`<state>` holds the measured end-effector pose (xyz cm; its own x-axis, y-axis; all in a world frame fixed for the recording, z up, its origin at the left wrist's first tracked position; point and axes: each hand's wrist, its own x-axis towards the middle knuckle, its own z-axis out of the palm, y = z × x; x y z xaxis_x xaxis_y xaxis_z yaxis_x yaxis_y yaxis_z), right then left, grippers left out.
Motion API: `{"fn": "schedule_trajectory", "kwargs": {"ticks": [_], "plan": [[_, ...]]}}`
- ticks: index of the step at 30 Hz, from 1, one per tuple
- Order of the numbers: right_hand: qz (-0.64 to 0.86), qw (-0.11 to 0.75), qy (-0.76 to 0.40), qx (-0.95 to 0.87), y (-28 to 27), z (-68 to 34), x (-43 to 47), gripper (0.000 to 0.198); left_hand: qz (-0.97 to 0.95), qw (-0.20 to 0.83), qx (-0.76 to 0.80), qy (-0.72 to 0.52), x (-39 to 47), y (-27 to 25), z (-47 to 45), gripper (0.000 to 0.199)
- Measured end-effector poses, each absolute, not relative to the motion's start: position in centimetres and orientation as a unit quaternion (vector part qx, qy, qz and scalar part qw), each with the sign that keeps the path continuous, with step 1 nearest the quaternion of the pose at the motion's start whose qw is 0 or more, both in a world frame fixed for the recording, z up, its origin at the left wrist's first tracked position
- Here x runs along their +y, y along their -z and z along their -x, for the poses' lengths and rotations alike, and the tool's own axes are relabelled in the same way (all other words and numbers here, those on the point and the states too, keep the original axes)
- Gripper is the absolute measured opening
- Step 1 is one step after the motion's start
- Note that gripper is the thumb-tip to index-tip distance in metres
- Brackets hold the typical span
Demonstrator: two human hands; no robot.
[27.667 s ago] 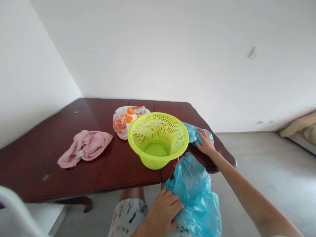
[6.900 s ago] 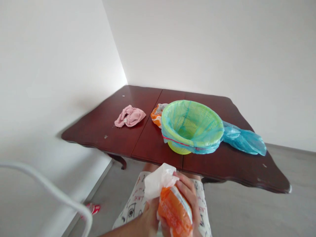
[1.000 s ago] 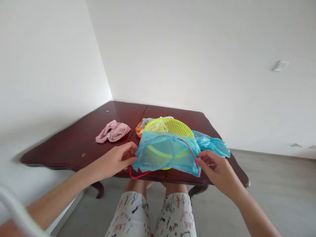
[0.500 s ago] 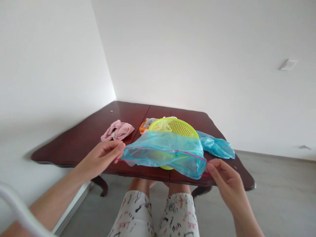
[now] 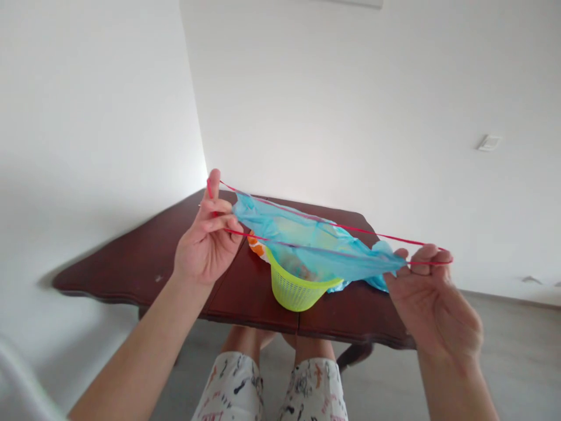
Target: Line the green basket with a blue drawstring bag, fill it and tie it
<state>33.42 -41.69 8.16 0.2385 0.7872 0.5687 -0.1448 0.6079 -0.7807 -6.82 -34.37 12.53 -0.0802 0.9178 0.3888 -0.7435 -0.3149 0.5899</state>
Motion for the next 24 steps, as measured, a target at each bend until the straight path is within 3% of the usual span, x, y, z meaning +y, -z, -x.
{"fn": "schedule_trajectory", "kwargs": {"ticks": [3,5,7,10,14,24], "plan": [[0.316,0.720,-0.270,-0.556,-10.3,-31.8,-41.9,0.065,-0.381,0.603,0.103,-0.693,-33.5,-13.2,5.4,0.062],[0.328,0.715,-0.243,-0.568,-11.3,-30.8,-41.8,0.084,-0.386,0.635,0.102,-0.661,-33.0,-13.2,4.6,0.061],[0.328,0.714,-0.220,-0.578,-11.7,-30.0,-41.1,0.091,-0.389,0.667,0.097,-0.629,-32.5,-13.1,4.0,0.055],[0.315,0.744,-0.166,-0.565,-11.6,-28.9,-39.7,0.091,-0.407,0.686,0.102,-0.594,-32.2,-12.8,3.4,0.066],[0.332,0.782,-0.067,-0.523,-10.8,-27.8,-38.4,0.083,-0.445,0.625,0.131,-0.628,-32.0,-12.2,3.0,0.088],[0.303,0.756,-0.107,-0.570,-11.8,-26.7,-37.6,0.078,-0.429,0.491,0.124,-0.748,-31.3,-12.8,-0.1,0.057]]}}
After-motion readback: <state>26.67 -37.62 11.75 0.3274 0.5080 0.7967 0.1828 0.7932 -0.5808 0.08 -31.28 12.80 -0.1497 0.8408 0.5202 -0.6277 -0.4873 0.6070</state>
